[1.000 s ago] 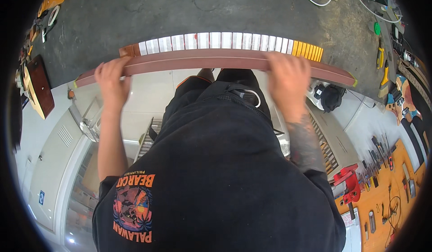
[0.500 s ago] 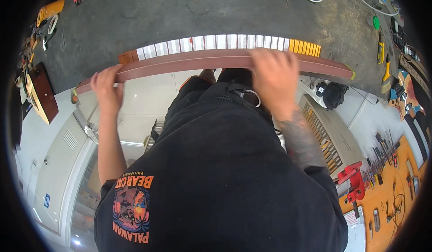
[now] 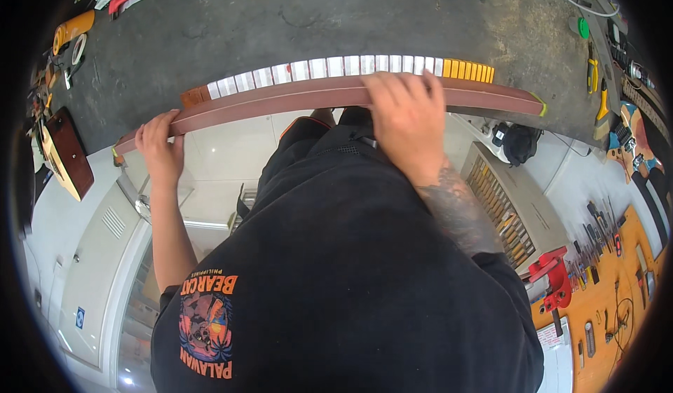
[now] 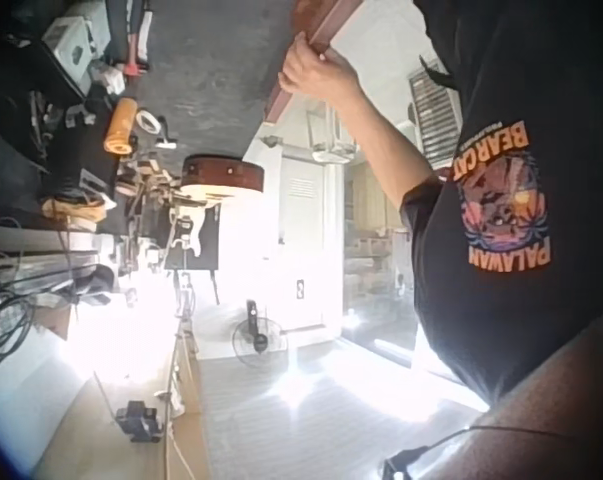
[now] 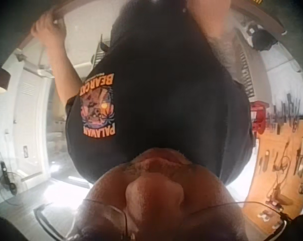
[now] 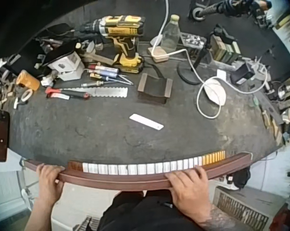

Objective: The person rubs a guitar neck with a polishing block.

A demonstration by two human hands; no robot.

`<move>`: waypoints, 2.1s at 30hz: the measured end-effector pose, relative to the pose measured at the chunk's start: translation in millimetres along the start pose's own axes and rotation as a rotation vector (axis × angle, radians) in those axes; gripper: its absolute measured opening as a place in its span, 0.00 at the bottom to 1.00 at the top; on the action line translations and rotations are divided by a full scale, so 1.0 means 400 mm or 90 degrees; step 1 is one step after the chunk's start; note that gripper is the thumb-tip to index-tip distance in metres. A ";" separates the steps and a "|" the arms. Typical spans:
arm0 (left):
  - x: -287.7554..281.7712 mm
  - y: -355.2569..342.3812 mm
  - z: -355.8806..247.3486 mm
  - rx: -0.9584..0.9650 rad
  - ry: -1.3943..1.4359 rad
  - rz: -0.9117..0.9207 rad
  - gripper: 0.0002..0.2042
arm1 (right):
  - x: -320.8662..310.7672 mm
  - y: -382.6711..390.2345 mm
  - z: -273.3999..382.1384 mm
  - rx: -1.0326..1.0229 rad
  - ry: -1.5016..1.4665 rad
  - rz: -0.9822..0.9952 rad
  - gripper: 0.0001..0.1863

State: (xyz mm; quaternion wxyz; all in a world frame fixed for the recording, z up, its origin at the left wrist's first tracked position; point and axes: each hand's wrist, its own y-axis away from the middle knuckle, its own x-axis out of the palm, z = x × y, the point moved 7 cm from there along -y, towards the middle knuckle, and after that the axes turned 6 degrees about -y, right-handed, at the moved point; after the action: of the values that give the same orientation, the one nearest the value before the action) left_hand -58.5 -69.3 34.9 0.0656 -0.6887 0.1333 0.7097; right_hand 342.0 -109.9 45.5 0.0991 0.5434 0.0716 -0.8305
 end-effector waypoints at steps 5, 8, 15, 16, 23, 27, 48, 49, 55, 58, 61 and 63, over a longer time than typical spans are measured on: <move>0.015 -0.081 -0.357 0.129 0.081 -0.037 0.25 | -0.129 0.140 -0.347 0.048 0.072 0.052 0.26; -0.008 -0.105 -0.398 0.123 0.100 -0.014 0.25 | -0.156 0.145 -0.375 0.032 0.064 0.037 0.26; -0.003 -0.042 -0.002 -0.011 -0.012 0.041 0.27 | -0.005 -0.020 -0.034 -0.006 -0.005 0.053 0.27; 0.007 -0.042 -0.022 0.023 0.007 0.042 0.27 | -0.012 -0.005 -0.064 0.000 0.009 0.056 0.27; -0.014 -0.138 -0.422 0.146 0.134 0.004 0.25 | -0.174 0.120 -0.410 0.070 0.071 0.051 0.24; 0.008 -0.093 -0.167 0.059 0.036 0.013 0.23 | -0.058 0.042 -0.213 0.004 0.003 0.036 0.25; 0.001 -0.072 -0.014 0.023 0.020 0.053 0.26 | -0.019 -0.042 -0.082 -0.010 -0.014 0.041 0.24; 0.000 -0.085 -0.077 0.048 0.053 0.060 0.26 | -0.032 -0.025 -0.126 -0.010 0.020 0.054 0.21; -0.022 -0.169 -0.386 0.128 0.128 0.046 0.25 | -0.158 0.094 -0.402 0.025 0.038 0.080 0.27; 0.004 -0.121 -0.180 0.079 0.059 0.032 0.26 | -0.068 0.026 -0.234 -0.021 -0.007 0.049 0.26; 0.017 -0.053 0.077 -0.007 -0.013 0.013 0.25 | 0.008 -0.078 -0.012 -0.047 -0.058 0.008 0.26; 0.001 -0.072 0.070 0.012 -0.006 0.047 0.25 | 0.007 -0.074 -0.030 -0.043 -0.045 0.029 0.26</move>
State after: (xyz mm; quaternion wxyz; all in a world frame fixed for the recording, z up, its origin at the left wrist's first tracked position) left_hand -77.6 -34.1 32.1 0.0464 -0.6792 0.1653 0.7136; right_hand 344.5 -78.5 38.4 0.1386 0.5117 0.0837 -0.8438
